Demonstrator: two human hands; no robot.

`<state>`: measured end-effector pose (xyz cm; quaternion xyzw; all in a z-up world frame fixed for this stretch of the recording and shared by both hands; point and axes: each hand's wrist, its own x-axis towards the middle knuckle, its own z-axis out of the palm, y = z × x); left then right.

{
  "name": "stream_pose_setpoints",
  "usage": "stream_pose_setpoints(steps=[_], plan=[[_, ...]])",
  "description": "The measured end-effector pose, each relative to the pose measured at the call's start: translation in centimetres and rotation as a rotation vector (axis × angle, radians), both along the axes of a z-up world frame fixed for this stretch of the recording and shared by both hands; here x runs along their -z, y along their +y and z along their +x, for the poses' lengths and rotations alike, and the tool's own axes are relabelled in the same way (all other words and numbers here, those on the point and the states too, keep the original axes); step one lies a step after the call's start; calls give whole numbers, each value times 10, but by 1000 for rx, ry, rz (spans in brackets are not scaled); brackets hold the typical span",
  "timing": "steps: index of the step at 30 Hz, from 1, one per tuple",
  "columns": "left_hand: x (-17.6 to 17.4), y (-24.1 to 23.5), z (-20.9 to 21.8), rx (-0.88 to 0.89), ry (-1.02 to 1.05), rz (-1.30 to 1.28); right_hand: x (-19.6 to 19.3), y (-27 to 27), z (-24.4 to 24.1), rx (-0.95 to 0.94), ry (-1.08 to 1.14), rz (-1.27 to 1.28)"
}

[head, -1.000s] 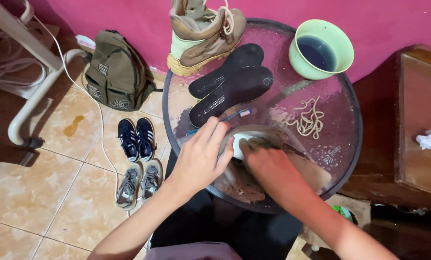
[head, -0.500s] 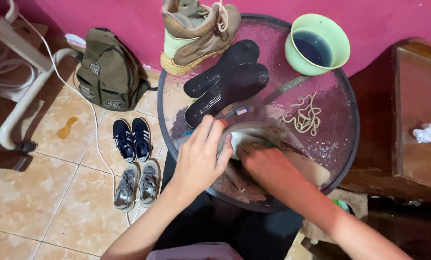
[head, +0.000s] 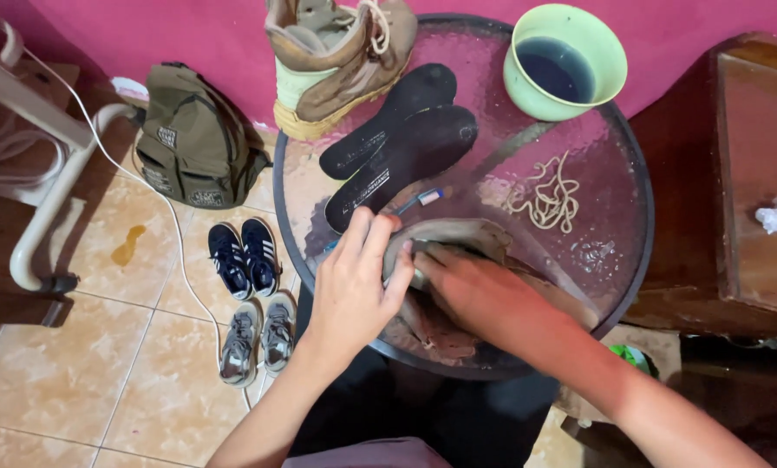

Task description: The person cleans the inside of a beige boot using a toothbrush. They scrub the interior lining and sole area while holding the boot open with their other hand. The person then removes the insole and continues scrubbing the inside of the boot.

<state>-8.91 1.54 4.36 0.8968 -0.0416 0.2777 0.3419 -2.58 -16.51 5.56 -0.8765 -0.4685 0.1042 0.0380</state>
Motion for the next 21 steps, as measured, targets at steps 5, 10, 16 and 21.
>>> stream_pose_setpoints(steps=[5,10,16,21], plan=[[-5,-2,0,1,17,2,2,-18,-13,6,-37,-52],[-2,-5,-3,-30,16,32,15,-14,-7,193,84,-434],[-3,-4,1,-23,41,-21,-12,-12,-13,166,90,-354],[-13,-27,-7,105,176,-65,0,-67,-17,41,-244,-52]])
